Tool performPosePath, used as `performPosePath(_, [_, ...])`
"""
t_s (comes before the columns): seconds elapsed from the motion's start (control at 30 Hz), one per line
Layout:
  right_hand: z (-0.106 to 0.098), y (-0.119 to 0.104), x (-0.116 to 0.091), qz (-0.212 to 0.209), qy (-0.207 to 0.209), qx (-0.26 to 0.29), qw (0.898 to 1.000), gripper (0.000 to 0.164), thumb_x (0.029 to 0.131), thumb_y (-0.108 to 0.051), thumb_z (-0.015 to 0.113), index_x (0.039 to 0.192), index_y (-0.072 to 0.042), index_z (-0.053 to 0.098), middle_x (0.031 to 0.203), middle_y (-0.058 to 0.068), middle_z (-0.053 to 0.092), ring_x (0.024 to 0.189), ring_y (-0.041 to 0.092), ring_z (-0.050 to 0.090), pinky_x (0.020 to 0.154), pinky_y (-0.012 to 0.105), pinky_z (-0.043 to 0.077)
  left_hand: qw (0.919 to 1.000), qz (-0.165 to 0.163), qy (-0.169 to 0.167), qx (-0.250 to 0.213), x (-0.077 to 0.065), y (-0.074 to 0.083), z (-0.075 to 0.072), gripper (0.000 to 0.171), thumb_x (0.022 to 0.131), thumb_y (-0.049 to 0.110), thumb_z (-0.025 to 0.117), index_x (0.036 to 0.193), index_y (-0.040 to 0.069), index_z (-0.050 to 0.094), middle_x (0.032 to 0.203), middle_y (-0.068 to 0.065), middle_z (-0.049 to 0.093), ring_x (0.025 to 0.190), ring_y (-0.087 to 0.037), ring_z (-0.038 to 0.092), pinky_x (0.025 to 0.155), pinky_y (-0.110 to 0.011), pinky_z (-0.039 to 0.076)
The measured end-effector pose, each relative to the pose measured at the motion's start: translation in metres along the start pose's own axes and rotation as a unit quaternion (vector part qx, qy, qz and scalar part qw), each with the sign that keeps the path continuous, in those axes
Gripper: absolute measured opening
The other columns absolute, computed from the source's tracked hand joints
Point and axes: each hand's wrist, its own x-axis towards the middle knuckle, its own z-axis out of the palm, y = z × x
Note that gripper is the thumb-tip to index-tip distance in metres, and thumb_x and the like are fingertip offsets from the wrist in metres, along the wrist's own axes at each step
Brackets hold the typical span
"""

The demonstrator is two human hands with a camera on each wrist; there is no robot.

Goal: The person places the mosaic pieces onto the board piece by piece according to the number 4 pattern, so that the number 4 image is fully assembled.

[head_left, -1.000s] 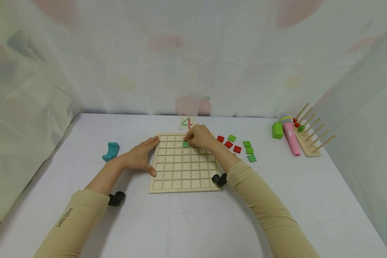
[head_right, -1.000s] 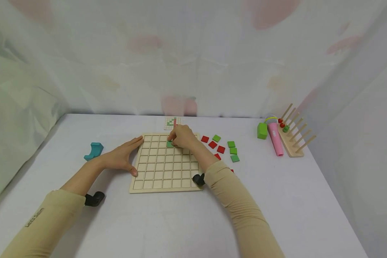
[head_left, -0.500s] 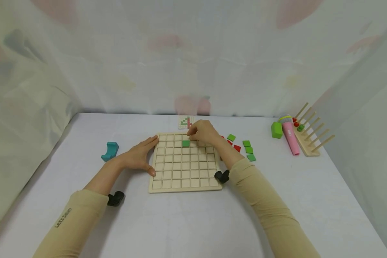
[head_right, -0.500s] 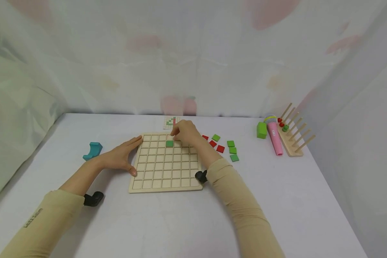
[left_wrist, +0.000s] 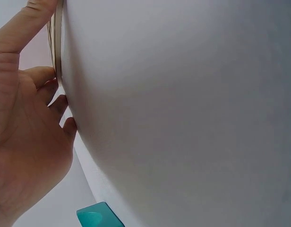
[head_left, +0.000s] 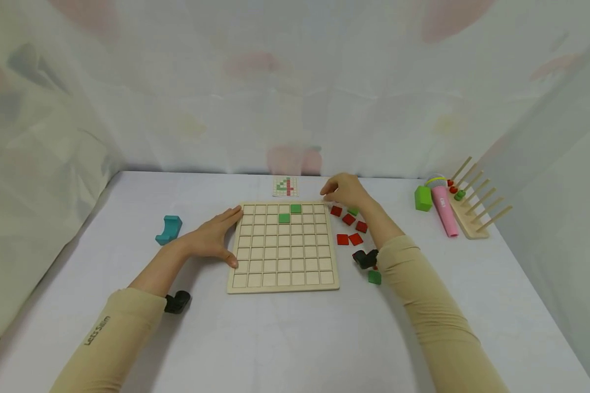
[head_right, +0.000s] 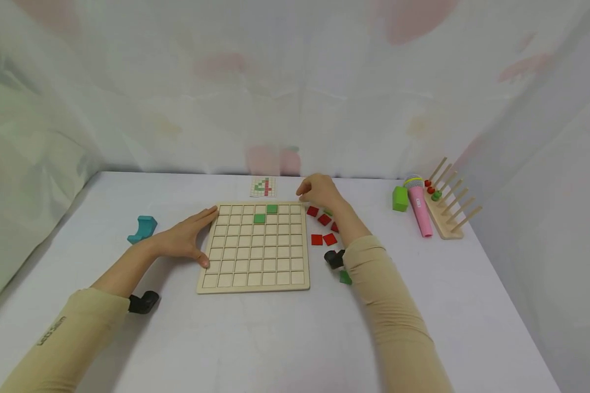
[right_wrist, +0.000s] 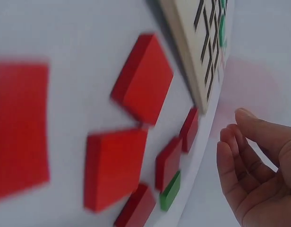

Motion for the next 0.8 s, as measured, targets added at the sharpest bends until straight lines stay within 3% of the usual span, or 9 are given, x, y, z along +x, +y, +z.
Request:
performPosePath(0.27, [-0.022,0.026,-0.012,0.029,-0.024,-0.024,0.999,0.023,0.093,-0.015,0.065,0.112,-0.005,0.073,0.111,0.016,0.07,0.094,0.027,0.063,0.079,0.032,0.052,1.0,-0.004,0.001,0.001,0.0,0.0,0.0,0.138,0.057,0.051,0.091,0.158,0.0,0.012,0.168,-0.018,0.005,0.154,-0.045,0.006,0.122,-0.066,0.016])
performPosePath(0.47, [-0.033,0.042,-0.018,0.043,-0.051,-0.009,0.998,0.025,0.095,-0.007,0.057,0.117,-0.002,0.07,0.117,0.02,0.068,0.1,0.03,0.064,0.086,0.035,0.056,1.0,-0.005,0.002,0.004,0.0,0.0,0.0,0.138,0.057,0.051,0.091,0.158,0.001,0.012,0.168,-0.018,0.005,0.154,-0.045,0.007,0.121,-0.066,0.017])
performPosePath(0.8, [-0.043,0.058,-0.023,0.021,-0.102,-0.002,0.995,0.034,0.092,0.005,0.052,0.12,-0.002,0.069,0.127,0.021,0.065,0.12,0.037,0.059,0.104,0.05,0.05,0.9999,-0.01,0.001,0.004,0.0,0.0,0.0,0.139,0.057,0.052,0.091,0.158,0.001,0.011,0.168,-0.018,0.005,0.154,-0.045,0.006,0.12,-0.068,0.016])
